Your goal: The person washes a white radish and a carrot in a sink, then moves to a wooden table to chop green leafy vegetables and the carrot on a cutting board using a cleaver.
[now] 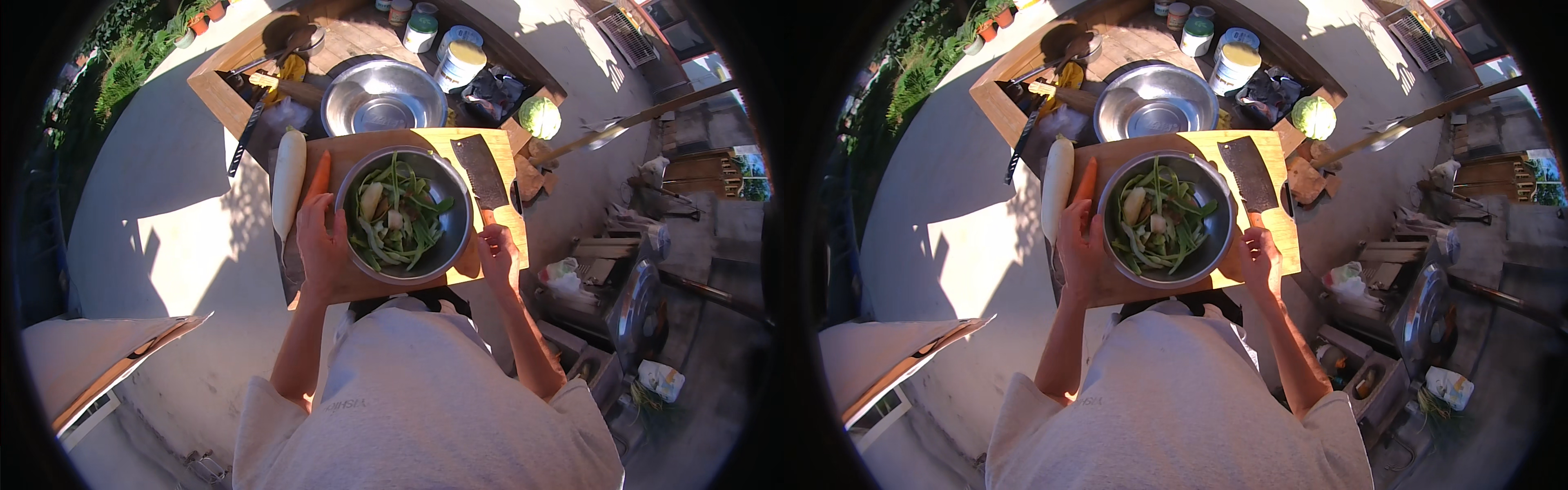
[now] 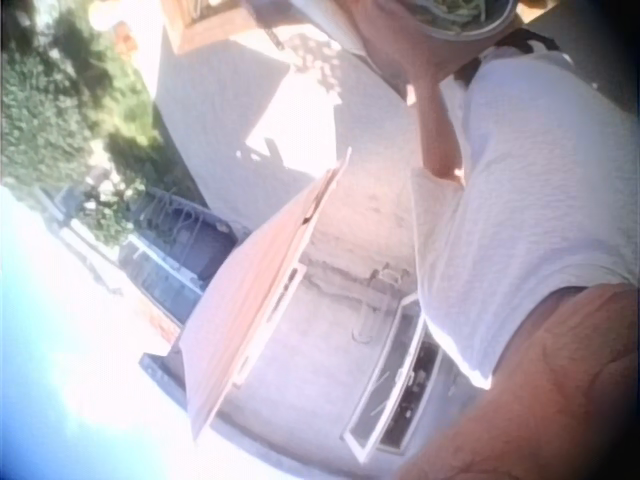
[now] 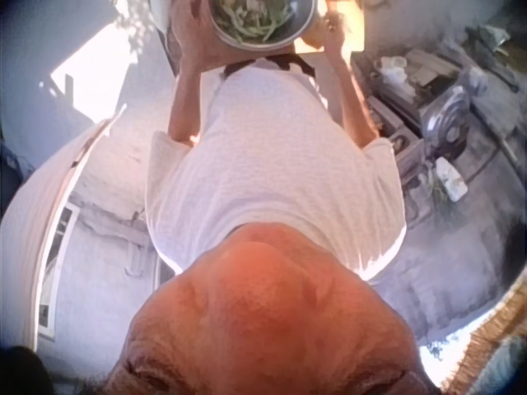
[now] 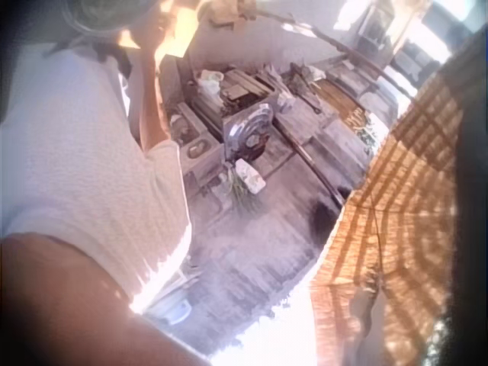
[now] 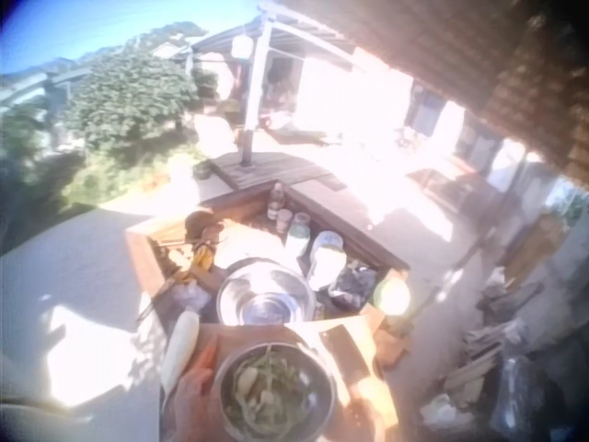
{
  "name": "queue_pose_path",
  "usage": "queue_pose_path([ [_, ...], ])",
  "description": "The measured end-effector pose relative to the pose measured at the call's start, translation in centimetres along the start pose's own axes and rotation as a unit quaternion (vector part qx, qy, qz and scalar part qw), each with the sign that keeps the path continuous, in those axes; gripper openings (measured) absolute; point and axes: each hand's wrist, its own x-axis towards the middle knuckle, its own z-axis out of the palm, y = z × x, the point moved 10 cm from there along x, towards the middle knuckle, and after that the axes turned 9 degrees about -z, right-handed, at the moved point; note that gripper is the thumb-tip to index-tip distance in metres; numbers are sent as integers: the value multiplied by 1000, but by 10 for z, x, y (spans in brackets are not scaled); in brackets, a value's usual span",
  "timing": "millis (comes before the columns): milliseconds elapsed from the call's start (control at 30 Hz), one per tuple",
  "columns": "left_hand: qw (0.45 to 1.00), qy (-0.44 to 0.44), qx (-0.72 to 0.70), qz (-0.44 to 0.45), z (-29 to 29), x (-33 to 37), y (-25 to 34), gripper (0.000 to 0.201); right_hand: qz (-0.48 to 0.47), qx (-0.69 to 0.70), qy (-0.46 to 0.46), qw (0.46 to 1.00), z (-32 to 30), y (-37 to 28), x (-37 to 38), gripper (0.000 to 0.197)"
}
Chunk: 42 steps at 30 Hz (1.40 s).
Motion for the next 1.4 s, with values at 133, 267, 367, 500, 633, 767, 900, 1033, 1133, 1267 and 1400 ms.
queue_pose_path([
  [133,992,-77,86,45,54,-37,23,71,-114,-55,-21,992,17,-38,21,33],
  [267,986,-56,155,-40,88,-27,-4,101,-86,-101,-53,990,22,-15,32,53],
  [367,966,-105,196,-129,112,-17,-12,119,87,92,-165,978,55,30,26,53],
  [500,931,-181,274,-160,133,-24,-6,135,96,132,-196,967,73,44,27,36],
  [633,909,-178,353,-129,147,-41,15,138,126,214,-206,947,85,51,25,31],
  [767,924,-108,350,-110,156,-45,15,132,127,231,-220,939,93,61,22,34],
  [900,949,-12,296,-111,140,-35,6,109,122,239,-239,933,92,58,22,35],
  [1033,941,2,324,-98,140,-28,5,73,97,239,-222,940,89,54,28,33],
  [1133,947,-9,288,-145,136,-23,-4,66,72,259,-205,941,87,47,27,33],
  [1267,963,-12,228,-142,123,-13,3,63,43,236,-184,953,65,15,44,40],
  [1400,985,9,146,-91,103,2,36,59,-35,172,-150,973,34,-18,73,48],
])
